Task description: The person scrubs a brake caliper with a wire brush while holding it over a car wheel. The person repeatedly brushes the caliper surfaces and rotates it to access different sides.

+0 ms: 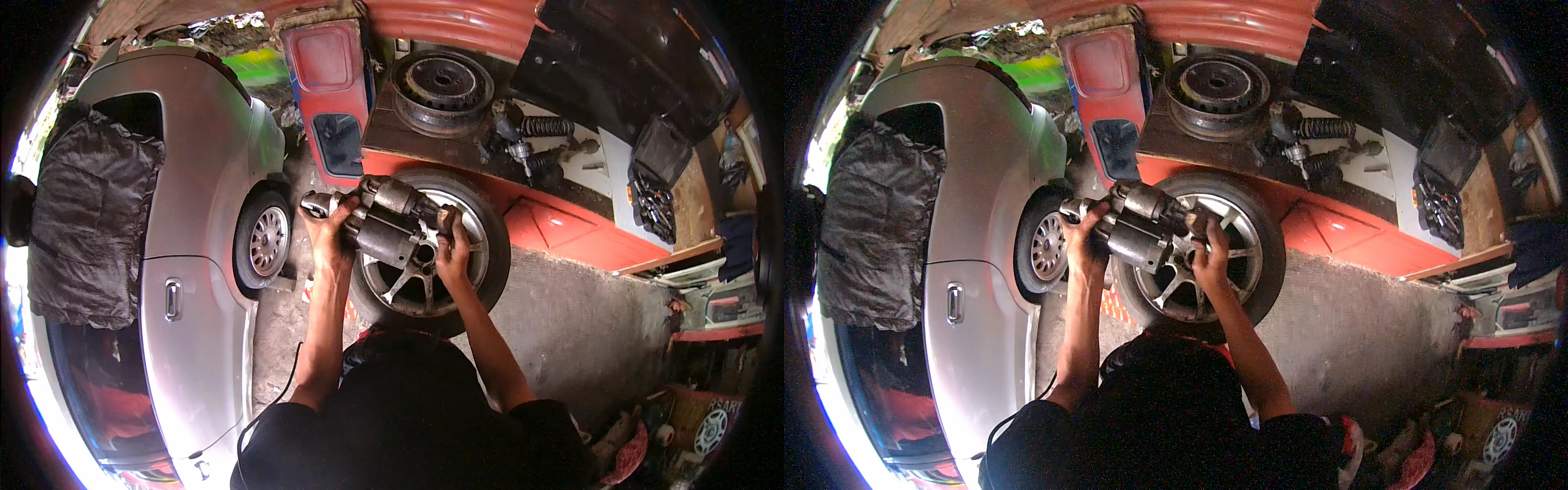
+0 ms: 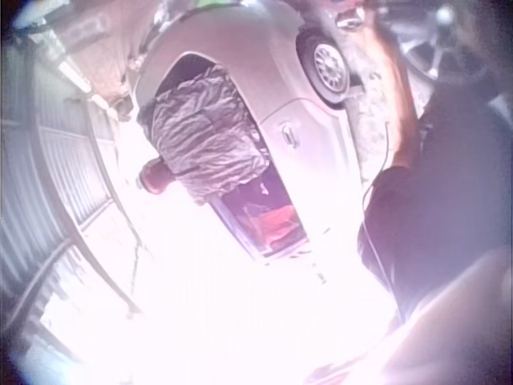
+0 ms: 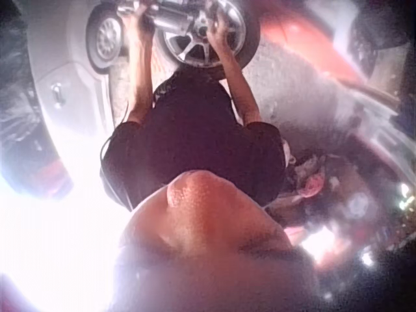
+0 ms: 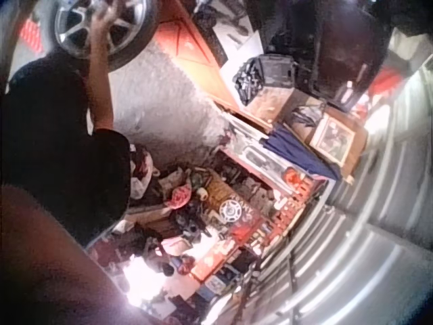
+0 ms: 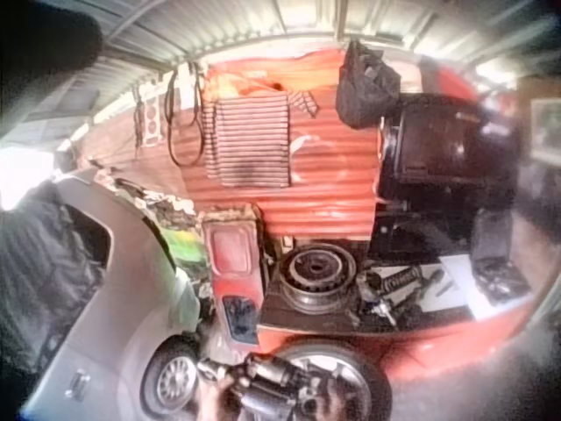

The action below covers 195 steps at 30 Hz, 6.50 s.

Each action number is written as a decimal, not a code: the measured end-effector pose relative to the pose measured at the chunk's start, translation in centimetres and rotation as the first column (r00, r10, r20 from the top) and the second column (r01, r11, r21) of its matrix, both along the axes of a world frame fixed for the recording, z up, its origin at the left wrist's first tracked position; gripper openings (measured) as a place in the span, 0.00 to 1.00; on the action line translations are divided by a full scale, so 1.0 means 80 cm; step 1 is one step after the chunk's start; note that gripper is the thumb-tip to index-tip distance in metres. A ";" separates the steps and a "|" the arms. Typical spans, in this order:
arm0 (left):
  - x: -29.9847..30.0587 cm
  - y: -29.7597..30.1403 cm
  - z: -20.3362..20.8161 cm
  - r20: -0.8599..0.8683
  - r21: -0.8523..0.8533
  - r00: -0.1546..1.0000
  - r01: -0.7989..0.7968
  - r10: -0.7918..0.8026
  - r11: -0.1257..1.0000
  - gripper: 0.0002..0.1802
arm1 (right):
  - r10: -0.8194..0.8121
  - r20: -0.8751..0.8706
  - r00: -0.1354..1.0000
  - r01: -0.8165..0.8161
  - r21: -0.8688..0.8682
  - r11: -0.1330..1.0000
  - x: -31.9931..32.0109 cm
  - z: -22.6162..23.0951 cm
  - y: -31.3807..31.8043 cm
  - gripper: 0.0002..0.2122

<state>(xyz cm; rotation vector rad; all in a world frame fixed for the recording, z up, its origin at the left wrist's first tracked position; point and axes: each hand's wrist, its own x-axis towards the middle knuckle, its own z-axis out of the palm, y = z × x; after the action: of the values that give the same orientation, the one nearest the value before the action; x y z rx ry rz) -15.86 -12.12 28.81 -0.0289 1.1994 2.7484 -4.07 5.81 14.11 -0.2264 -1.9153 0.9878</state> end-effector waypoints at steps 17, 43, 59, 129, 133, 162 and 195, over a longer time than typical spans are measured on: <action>0.005 -0.010 -0.025 0.031 -0.130 0.997 -0.064 0.069 0.989 0.46 | 0.027 0.071 0.997 -0.044 0.241 0.970 0.006 0.089 -0.007 0.27; 0.023 -0.022 0.011 -0.579 -0.683 0.790 -0.335 -0.203 0.649 0.68 | 0.098 0.352 0.931 -0.068 -0.097 0.993 -0.004 0.153 0.011 0.24; 0.026 -0.023 0.039 -0.665 -0.714 0.610 -0.352 -0.430 0.605 0.57 | 0.206 0.185 0.961 -0.235 0.151 0.960 0.001 0.212 0.026 0.20; -0.030 0.001 -0.063 -0.177 -0.206 0.840 0.479 -0.513 0.854 0.59 | 0.476 0.243 0.845 -0.308 -0.505 0.806 -0.032 0.076 0.040 0.26; -0.029 0.007 -0.062 -0.169 -0.138 0.844 0.491 -0.509 0.860 0.61 | 0.435 0.434 0.789 -0.255 -0.412 0.875 -0.012 -0.022 0.045 0.26; -0.035 0.007 -0.082 -0.250 -0.273 0.812 0.464 -0.528 0.843 0.65 | 0.347 0.322 0.881 -0.327 -0.114 0.938 -0.020 0.046 0.084 0.20; -0.034 0.014 -0.052 -0.238 -0.400 0.759 0.492 -0.606 0.774 0.73 | 0.329 0.466 0.821 -0.509 0.340 0.790 -0.049 0.150 0.090 0.28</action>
<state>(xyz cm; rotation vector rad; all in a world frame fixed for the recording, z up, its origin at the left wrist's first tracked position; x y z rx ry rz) -18.60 -11.00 24.65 0.7093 1.4312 2.0607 -8.02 13.04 26.13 0.3362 -2.5801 0.7783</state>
